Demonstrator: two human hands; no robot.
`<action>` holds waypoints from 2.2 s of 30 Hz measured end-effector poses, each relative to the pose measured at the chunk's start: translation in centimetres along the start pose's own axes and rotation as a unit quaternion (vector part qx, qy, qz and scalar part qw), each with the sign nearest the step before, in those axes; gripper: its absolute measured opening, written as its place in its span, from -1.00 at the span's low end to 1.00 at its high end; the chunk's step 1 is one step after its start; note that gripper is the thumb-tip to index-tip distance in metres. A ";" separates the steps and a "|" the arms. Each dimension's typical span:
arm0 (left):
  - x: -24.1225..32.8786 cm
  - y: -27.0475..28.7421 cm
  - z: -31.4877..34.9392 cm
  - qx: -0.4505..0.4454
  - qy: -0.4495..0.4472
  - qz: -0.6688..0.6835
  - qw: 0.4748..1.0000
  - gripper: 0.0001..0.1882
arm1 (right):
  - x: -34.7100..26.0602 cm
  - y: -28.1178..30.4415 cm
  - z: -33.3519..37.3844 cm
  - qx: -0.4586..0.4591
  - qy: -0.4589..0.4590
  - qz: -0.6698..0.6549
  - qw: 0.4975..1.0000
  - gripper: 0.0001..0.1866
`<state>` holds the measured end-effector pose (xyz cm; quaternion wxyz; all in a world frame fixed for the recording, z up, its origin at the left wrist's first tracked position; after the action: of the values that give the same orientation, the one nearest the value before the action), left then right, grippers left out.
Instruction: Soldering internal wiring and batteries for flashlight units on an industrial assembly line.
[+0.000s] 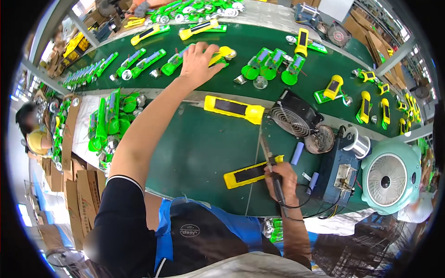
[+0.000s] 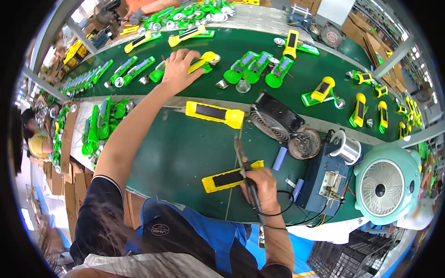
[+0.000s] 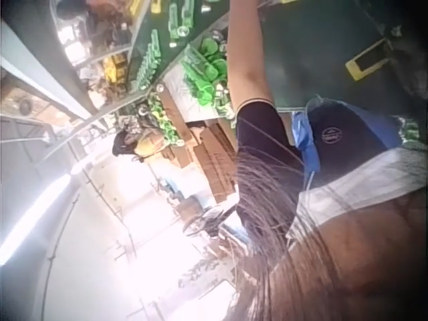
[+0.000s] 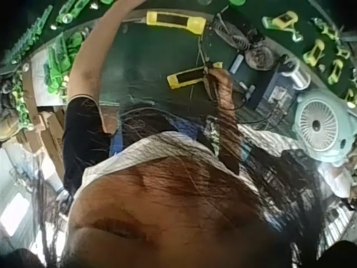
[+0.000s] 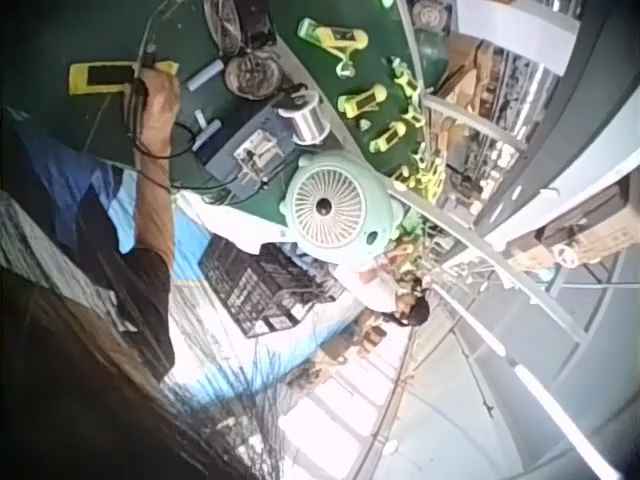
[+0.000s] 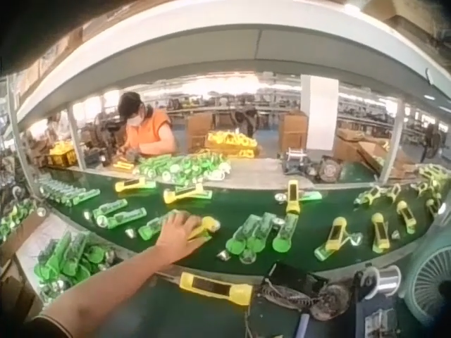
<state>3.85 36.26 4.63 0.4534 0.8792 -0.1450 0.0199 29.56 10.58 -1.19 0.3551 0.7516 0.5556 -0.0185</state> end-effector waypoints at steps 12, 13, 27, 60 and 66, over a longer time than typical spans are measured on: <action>11.2 -16.3 -6.6 -0.388 0.147 0.035 0.909 -0.13 | 0.3 0.7 0.0 0.053 -0.032 -0.078 0.995 -0.55; 11.0 -16.1 -6.7 -0.389 0.147 0.031 0.909 -0.13 | 0.3 0.9 0.0 0.056 -0.032 -0.081 0.995 -0.55; 7.8 -10.9 -5.3 -0.287 0.226 -0.041 0.930 -0.35 | 1.5 -0.9 1.5 0.066 -0.083 -0.113 0.988 -0.59; 13.7 -12.3 -5.5 -0.319 0.123 0.046 0.938 0.00 | 2.6 -0.9 2.1 0.045 -0.115 -0.108 0.986 -0.64; 13.7 -11.9 -4.9 -0.308 0.180 0.047 0.933 0.03 | 3.3 -1.3 4.1 0.045 -0.135 -0.076 0.987 -0.63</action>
<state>20.71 43.44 0.32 0.7193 0.6699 -0.1010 0.1538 31.26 11.20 -6.29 0.3903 0.7131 0.5563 -0.1721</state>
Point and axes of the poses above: each hand's wrist, its own z-axis away from the middle knuckle, its own y-axis out of the back of the hand, x = y × z, the point moved 8 cm from there along -z, towards the middle knuckle, and after that the axes turned 14 degrees about y, right-handed, at the moved point
